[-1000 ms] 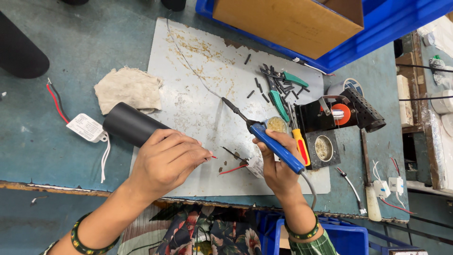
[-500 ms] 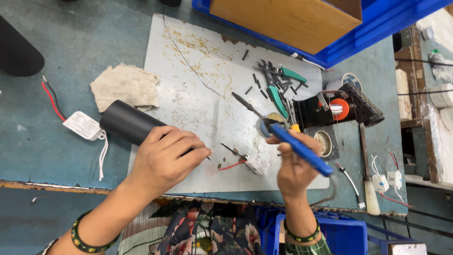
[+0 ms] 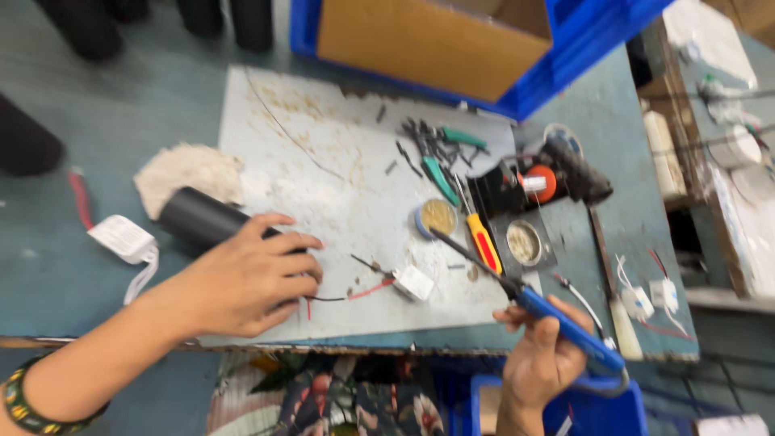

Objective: The person solders wires to small white power adapters and black cylindrical housings on a workbench. They use a soldering iron and solder wire, then place finished units into a blue crate.

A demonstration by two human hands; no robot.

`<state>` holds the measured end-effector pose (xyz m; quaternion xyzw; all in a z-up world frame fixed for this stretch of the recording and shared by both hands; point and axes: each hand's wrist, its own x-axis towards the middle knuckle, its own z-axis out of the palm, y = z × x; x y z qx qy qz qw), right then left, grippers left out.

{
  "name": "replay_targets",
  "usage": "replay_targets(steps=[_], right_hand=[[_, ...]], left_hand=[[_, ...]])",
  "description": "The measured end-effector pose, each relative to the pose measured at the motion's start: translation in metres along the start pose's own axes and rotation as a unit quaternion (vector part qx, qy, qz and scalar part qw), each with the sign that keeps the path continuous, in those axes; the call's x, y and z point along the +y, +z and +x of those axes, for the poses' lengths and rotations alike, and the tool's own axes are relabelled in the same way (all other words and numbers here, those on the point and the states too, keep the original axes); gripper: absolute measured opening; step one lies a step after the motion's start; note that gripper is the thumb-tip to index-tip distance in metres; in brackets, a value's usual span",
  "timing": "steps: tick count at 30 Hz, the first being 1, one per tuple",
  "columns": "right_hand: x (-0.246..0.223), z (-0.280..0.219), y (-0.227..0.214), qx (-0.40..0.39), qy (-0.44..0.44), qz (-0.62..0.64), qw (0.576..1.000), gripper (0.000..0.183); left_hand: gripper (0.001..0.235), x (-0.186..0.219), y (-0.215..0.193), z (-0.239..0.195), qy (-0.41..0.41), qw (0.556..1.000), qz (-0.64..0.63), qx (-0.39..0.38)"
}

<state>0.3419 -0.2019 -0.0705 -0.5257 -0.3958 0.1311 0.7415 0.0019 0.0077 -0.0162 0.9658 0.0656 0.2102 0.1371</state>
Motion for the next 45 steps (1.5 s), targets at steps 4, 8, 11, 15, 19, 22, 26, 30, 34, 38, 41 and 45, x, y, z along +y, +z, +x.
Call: replay_targets(steps=[4, 8, 11, 15, 19, 22, 26, 30, 34, 38, 41, 45], right_hand=[[0.007, -0.001, 0.003, 0.006, -0.014, 0.031, 0.999, 0.039], [0.018, -0.004, 0.001, 0.017, -0.014, 0.016, 1.0, 0.035], [0.024, -0.012, 0.0, 0.023, 0.007, 0.058, 0.998, 0.035], [0.022, -0.017, 0.007, 0.042, 0.023, 0.085, 0.995, 0.034], [0.018, -0.016, 0.012, 0.043, 0.028, 0.102, 0.993, 0.033], [0.02, -0.016, 0.011, 0.038, 0.033, 0.102, 0.994, 0.033], [0.021, -0.02, 0.014, 0.033, 0.033, 0.098, 0.994, 0.032], [0.021, -0.024, 0.017, 0.029, 0.046, 0.101, 0.993, 0.033], [0.023, -0.025, 0.015, 0.024, 0.052, 0.109, 0.992, 0.035], [0.025, -0.028, 0.012, 0.028, 0.06, 0.113, 0.991, 0.036], [0.029, -0.03, 0.012, 0.033, 0.061, 0.116, 0.991, 0.036], [0.032, -0.031, 0.015, 0.027, 0.058, 0.109, 0.992, 0.036]], left_hand=[[0.015, -0.001, 0.003, -0.001, 0.039, 0.997, 0.061, 0.014], [0.017, -0.001, 0.017, 0.003, -0.012, 0.998, 0.049, 0.021], [0.021, -0.006, 0.034, 0.005, -0.069, 0.99, 0.108, 0.056], [0.025, -0.021, 0.06, 0.008, -0.15, 0.97, 0.179, 0.062], [0.023, -0.038, 0.068, 0.009, -0.142, 0.966, 0.206, 0.067], [0.022, -0.044, 0.072, 0.006, -0.159, 0.966, 0.191, 0.073], [0.02, -0.045, 0.075, -0.002, -0.186, 0.964, 0.177, 0.069], [0.02, -0.051, 0.079, -0.007, -0.199, 0.966, 0.161, 0.047], [0.021, -0.058, 0.082, -0.01, -0.221, 0.963, 0.152, 0.013], [0.023, -0.054, 0.078, -0.003, -0.209, 0.968, 0.13, 0.039], [0.031, -0.043, 0.067, 0.008, -0.179, 0.973, 0.137, 0.057], [0.023, -0.022, 0.052, 0.017, -0.18, 0.969, 0.11, 0.132]])
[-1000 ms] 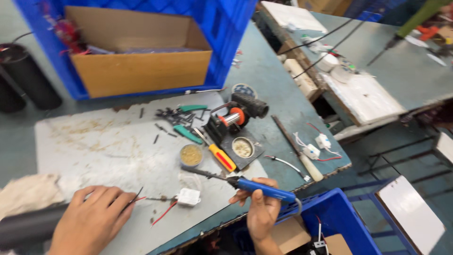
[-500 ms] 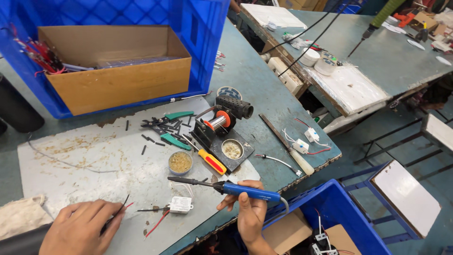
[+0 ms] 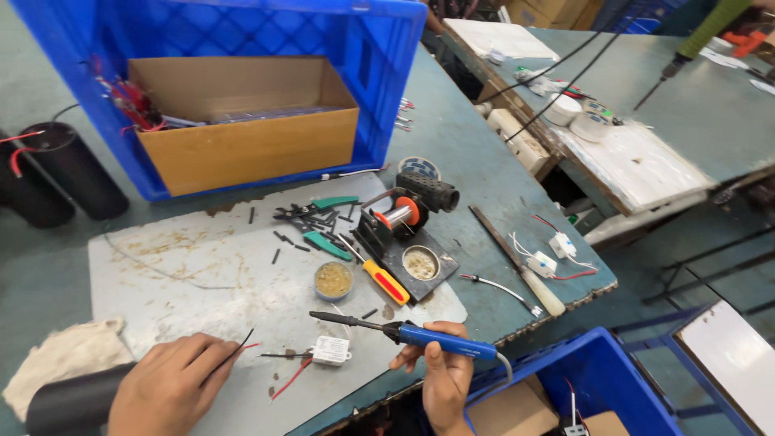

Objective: The person solders wires to small white power adapters and black cylindrical housings on a workbench. They use a soldering iron and solder wire, then place finished units into a blue crate.

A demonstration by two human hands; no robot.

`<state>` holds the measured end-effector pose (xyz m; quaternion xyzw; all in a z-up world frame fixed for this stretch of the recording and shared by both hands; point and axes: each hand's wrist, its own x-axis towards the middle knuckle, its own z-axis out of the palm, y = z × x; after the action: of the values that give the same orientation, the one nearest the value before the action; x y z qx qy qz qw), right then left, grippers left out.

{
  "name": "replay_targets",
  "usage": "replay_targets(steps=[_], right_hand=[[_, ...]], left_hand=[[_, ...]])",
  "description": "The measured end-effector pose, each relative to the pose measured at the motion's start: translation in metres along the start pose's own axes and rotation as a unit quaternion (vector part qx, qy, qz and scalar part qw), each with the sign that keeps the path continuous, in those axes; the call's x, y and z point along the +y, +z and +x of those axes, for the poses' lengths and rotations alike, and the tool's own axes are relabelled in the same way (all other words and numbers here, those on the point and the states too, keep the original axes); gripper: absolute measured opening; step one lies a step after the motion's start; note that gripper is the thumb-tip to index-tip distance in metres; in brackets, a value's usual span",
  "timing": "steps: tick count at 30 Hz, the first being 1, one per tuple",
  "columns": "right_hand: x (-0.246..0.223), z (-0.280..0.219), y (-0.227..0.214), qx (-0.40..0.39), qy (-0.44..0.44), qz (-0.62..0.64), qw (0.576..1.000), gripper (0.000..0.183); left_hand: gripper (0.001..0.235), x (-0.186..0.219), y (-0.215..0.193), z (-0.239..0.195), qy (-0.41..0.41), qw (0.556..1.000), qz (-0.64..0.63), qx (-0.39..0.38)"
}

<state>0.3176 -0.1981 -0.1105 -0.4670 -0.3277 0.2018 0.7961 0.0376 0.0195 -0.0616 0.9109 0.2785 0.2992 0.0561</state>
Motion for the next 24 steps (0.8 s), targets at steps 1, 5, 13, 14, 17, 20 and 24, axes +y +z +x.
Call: replay_targets(steps=[1, 5, 13, 14, 17, 20, 24], right_hand=[[0.001, 0.0, 0.0, -0.003, 0.006, 0.002, 1.0, 0.036], [0.004, -0.001, 0.001, -0.003, 0.013, -0.003, 1.0, 0.035], [0.004, -0.007, 0.007, -0.011, 0.024, -0.007, 1.0, 0.035], [0.004, -0.008, 0.008, -0.011, 0.029, -0.008, 0.999, 0.036], [0.002, -0.009, 0.009, -0.016, 0.03, -0.007, 0.999, 0.035], [0.002, -0.009, 0.01, -0.021, 0.027, -0.009, 0.999, 0.035], [0.003, -0.01, 0.01, -0.019, 0.037, -0.009, 0.999, 0.035]], left_hand=[[0.023, 0.005, -0.003, 0.001, -0.012, 1.0, 0.004, -0.006], [0.023, 0.009, -0.01, 0.009, -0.006, 0.999, 0.001, -0.031], [0.023, 0.008, -0.007, 0.006, -0.015, 0.999, 0.019, -0.045], [0.023, 0.009, -0.008, 0.006, -0.017, 0.999, 0.024, -0.045], [0.023, 0.011, -0.009, 0.006, -0.031, 0.998, 0.026, -0.053], [0.023, 0.012, -0.011, 0.006, -0.034, 0.997, 0.023, -0.06], [0.024, 0.013, -0.012, 0.007, -0.033, 0.997, 0.017, -0.061]])
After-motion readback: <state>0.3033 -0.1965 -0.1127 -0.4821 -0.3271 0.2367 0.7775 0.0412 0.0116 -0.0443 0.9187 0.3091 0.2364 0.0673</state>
